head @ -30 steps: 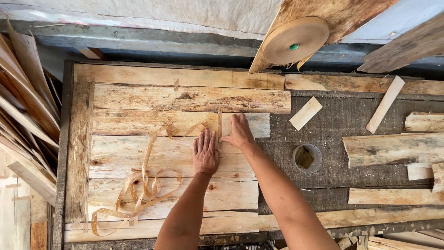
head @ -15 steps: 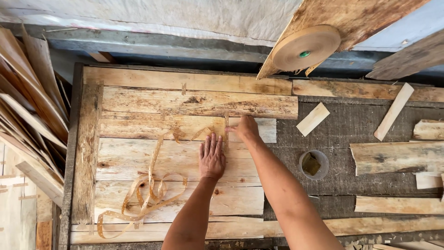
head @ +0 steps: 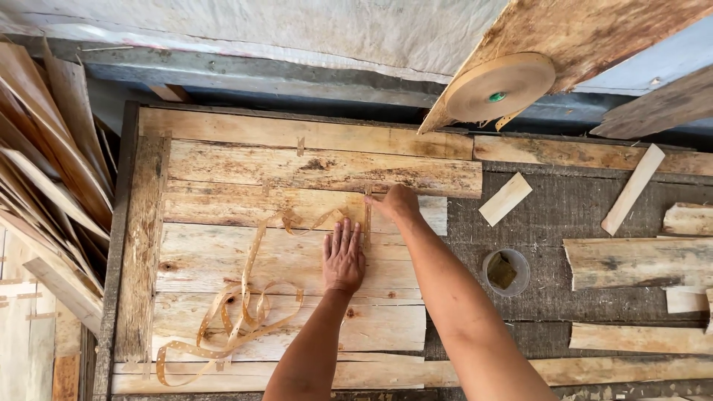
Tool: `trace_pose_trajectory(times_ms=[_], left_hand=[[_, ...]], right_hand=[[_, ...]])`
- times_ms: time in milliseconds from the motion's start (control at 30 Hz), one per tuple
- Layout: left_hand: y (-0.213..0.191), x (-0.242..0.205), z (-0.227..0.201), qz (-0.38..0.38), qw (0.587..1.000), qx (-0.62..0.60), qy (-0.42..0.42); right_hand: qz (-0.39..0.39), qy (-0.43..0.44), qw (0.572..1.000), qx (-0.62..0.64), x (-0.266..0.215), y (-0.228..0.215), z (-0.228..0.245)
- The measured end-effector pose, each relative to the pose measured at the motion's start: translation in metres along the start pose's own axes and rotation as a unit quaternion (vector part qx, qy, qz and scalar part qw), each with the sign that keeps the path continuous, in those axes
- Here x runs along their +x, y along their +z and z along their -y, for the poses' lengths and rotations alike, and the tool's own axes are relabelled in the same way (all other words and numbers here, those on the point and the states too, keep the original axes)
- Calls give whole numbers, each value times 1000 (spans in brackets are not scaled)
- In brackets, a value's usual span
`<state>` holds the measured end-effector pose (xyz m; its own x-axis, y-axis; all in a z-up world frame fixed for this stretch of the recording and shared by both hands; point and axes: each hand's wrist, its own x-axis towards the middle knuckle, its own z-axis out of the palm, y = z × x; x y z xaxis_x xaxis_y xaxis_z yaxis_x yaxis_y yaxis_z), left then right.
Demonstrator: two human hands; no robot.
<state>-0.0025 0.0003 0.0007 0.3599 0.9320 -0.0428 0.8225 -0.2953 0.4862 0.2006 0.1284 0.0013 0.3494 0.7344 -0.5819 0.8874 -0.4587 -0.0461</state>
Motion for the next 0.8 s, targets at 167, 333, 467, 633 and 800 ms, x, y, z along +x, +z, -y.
trace_pose_trajectory(times_ms=[167,333,467,633,800], left_hand=[[3,3,2,7,1000,-5,-4],[5,2,3,4,1000,1,-5],[9,0,4,2,1000,-7,-3],[6,-3,3,9,1000,-20,-3],[5,1,5,14,1000,-12,-2]], right_hand=[[12,28,999,33,-15,-23,11],[29,57,998,23,-24,-33,21],[25,69,996,49,-21,-31,15],[16,70,996,47,-21,-25,14],[14,84,994,68,-21,-31,19]])
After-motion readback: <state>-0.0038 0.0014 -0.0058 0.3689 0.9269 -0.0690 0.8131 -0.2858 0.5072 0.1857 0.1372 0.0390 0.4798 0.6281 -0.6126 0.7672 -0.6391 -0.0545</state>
